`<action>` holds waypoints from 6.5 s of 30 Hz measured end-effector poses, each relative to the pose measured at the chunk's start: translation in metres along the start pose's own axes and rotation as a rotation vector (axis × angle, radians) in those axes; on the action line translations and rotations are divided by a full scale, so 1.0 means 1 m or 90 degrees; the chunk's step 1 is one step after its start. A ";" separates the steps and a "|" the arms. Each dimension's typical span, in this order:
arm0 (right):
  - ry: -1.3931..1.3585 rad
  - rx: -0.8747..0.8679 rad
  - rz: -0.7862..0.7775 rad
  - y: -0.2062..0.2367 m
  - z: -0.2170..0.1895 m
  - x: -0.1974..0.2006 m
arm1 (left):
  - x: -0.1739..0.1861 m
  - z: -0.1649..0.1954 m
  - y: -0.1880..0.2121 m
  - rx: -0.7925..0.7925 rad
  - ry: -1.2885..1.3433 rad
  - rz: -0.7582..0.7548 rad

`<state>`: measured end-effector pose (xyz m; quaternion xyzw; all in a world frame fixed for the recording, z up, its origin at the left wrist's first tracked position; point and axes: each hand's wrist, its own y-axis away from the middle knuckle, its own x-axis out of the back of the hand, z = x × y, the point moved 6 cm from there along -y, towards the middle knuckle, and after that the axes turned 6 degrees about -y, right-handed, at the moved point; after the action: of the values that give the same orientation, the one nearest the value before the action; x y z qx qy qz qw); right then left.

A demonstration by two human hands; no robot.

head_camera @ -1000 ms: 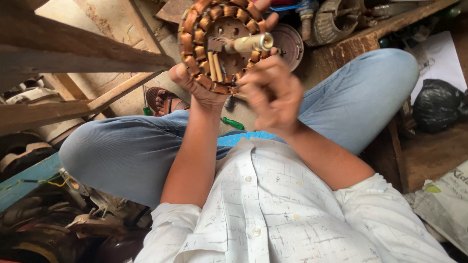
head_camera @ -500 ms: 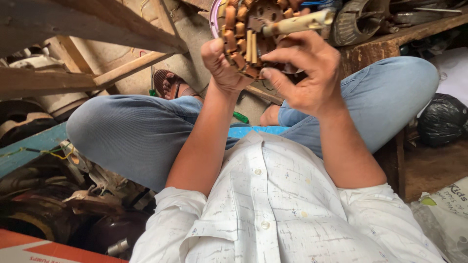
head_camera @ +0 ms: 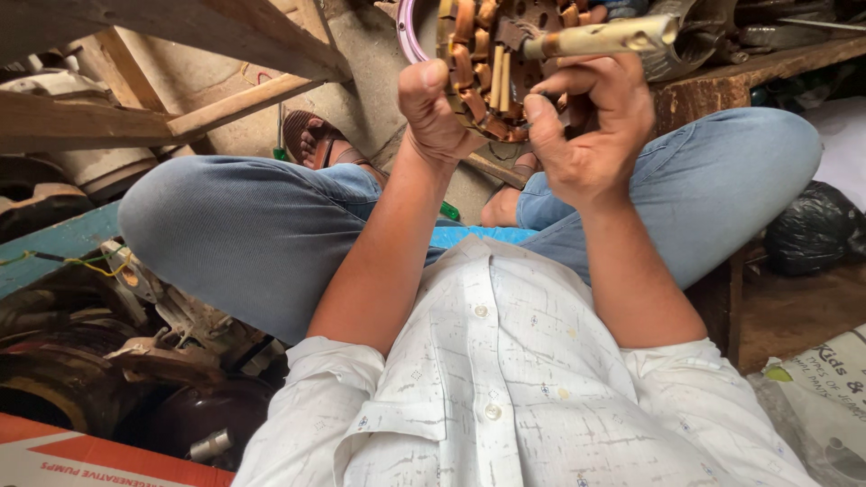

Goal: The person sits on the workshop floor repairing an electric motor. They use a screwdriver on the motor housing, tap the shaft with a hammer, separate the housing from the copper-wound rotor, and manipulate the winding assembly and shaft by hand, at one point using pliers on the part.

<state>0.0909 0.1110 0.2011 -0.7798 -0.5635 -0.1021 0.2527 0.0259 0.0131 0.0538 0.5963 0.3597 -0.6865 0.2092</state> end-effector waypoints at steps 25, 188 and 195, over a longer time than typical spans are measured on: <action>-0.199 -0.006 0.017 0.012 0.034 0.005 | 0.000 -0.005 -0.001 0.049 -0.005 -0.011; -0.444 -0.392 0.089 -0.023 0.044 -0.024 | -0.043 0.032 -0.033 -0.089 -0.181 0.091; -0.562 -0.341 0.143 -0.016 0.062 -0.019 | -0.062 0.028 -0.038 -0.090 -0.195 0.056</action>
<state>0.0616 0.1308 0.1449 -0.8415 -0.4834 0.1234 -0.2072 -0.0080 0.0083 0.1239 0.4837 0.3449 -0.7323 0.3328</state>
